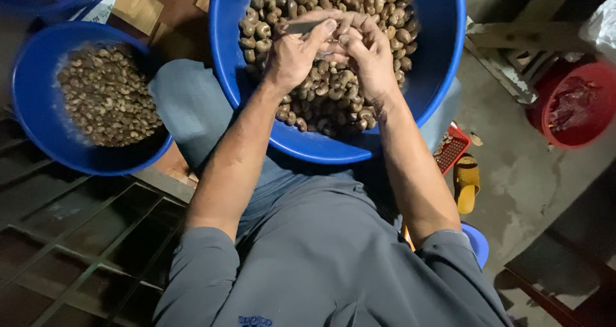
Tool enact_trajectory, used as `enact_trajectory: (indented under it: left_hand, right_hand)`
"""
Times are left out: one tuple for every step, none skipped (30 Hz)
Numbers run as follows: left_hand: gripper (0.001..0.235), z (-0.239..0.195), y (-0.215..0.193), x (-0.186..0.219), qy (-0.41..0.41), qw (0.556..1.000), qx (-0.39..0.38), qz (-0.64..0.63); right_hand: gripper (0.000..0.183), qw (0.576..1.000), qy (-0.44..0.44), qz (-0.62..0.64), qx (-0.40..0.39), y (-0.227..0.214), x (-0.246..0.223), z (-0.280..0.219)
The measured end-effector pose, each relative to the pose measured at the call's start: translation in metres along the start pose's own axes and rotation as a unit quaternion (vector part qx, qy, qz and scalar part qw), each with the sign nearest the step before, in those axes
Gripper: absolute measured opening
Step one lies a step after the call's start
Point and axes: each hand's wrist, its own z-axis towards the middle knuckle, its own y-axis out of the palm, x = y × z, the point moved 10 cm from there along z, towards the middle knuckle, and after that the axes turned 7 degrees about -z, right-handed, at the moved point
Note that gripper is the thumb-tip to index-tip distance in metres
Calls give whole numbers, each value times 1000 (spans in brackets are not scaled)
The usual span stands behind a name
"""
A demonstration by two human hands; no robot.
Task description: The person sits with a large blue basin of nuts on their lap and uses a small knife to peel the outer shells off individual nuts. They pick up a nut, cut the shell, remove the pieces, and drop the peeled nut into a smaller blue basin to the right.
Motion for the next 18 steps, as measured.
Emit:
enact_trajectory:
  left_hand:
    - [27, -1, -5, -1, 9, 1000, 9, 0]
    - [27, 0, -5, 0, 10, 1000, 10, 0]
    - [23, 0, 0, 11, 60, 997, -6, 54]
    - [20, -2, 5, 21, 109, 988, -23, 108]
    - [20, -2, 4, 18, 109, 988, -23, 108]
    - [23, -1, -1, 6, 62, 997, -7, 53]
    - [27, 0, -6, -6, 16, 1000, 9, -2]
    - [27, 0, -3, -6, 17, 1000, 9, -3]
    - [25, 0, -1, -3, 27, 1000, 4, 0]
    - [23, 0, 1, 0, 37, 999, 0, 4]
    - [23, 2, -6, -11, 37, 999, 1, 3]
    - [24, 2, -16, -13, 82, 991, 23, 102]
    - [25, 2, -23, -15, 128, 970, 45, 200]
    - [25, 3, -23, -9, 128, 971, 46, 199]
    - [24, 1, -26, -3, 130, 967, 61, 210]
    - [23, 0, -28, 3, 132, 963, 76, 222]
    - [23, -2, -27, 2, 132, 964, 76, 219]
    - [24, -3, -31, -5, 98, 967, 92, 216]
  right_hand:
    - [26, 1000, 10, 23, -1, 3, 0, 0]
    - [26, 1000, 10, 23, -3, 3, 0, 0]
    - [25, 1000, -2, 10, 3, 1, -2, -1]
    - [25, 1000, -14, -3, 8, 0, -4, -1]
    - [25, 1000, -14, -4, 8, -1, -3, -1]
    - [23, 1000, -7, 20, -5, 2, -1, -1]
    - [21, 999, 0, 42, -19, 4, 0, -1]
    - [21, 999, 0, 41, -19, 3, 0, -1]
    - [27, 1000, -4, 19, -5, -1, 0, -1]
    - [33, 1000, -7, -3, 8, -4, 1, -1]
    - [33, 1000, -7, -4, 8, -2, -3, -2]
    - [21, 998, -33, -46, 1, 1, -12, -3]
    - [15, 994, -59, -88, -6, 5, -21, -4]
    - [15, 994, -58, -90, -7, -4, -17, -4]
    - [19, 990, -89, -107, 4, -13, -19, -6]
    - [25, 985, -119, -124, 14, -22, -21, -9]
    - [25, 985, -118, -126, 15, -19, -37, -21]
    - [28, 965, -151, -194, 88, -26, -62, -36]
